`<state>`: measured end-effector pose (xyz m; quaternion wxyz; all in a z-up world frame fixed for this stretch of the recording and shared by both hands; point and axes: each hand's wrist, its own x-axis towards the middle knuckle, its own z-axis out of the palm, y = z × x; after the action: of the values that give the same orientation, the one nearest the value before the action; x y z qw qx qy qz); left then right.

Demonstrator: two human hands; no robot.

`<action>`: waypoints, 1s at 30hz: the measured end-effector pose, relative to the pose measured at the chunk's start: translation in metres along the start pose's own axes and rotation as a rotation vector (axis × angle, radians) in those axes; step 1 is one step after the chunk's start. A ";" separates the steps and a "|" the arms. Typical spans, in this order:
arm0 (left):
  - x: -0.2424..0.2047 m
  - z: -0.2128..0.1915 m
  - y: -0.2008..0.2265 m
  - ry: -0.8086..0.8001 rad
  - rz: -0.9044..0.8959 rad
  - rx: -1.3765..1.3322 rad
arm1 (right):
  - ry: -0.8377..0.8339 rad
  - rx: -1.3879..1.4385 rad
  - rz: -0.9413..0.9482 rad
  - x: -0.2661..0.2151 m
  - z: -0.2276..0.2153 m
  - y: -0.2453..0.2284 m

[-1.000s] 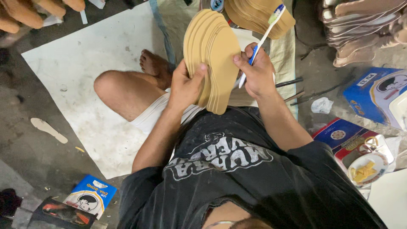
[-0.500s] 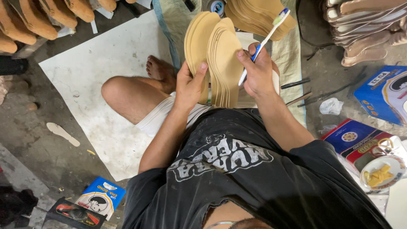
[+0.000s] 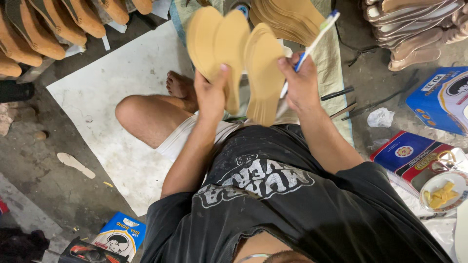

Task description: The person sits on the floor and applies glue to shoe insoles using a toothbrush. They dip the brush into a container of glue and spread it evenly across the surface of each insole, then place the treated insoles on a nearby rack.

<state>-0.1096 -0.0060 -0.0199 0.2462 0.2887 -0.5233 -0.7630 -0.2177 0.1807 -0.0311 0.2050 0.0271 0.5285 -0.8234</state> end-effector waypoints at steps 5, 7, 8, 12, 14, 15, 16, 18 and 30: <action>0.070 -0.028 -0.024 0.014 -0.042 0.381 | 0.044 0.085 -0.054 -0.007 -0.024 -0.029; 0.101 -0.028 -0.042 0.024 0.078 0.618 | 0.065 0.049 -0.100 -0.011 -0.029 -0.039; 0.115 -0.024 -0.052 0.009 0.181 0.700 | 0.079 0.071 -0.103 -0.013 -0.030 -0.043; 0.152 0.000 -0.091 -0.105 0.162 0.725 | 0.135 0.156 -0.093 -0.024 -0.031 -0.047; 0.157 0.005 -0.103 -0.156 0.172 1.002 | 0.146 0.186 -0.075 -0.027 -0.030 -0.048; 0.161 0.006 -0.105 -0.178 0.179 1.141 | 0.143 0.194 -0.064 -0.026 -0.029 -0.048; 0.160 0.004 -0.106 -0.194 0.158 1.135 | 0.139 0.201 -0.045 -0.027 -0.029 -0.047; 0.156 -0.003 -0.105 -0.223 0.114 1.124 | 0.107 0.159 -0.067 -0.025 -0.028 -0.046; 0.114 -0.006 -0.068 -0.226 0.240 0.770 | 0.001 0.161 0.029 -0.012 0.000 -0.018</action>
<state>-0.1918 -0.0647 -0.1068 0.1486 0.2112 -0.8240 -0.5044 -0.2130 0.1909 -0.0121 0.2141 0.0515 0.4602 -0.8601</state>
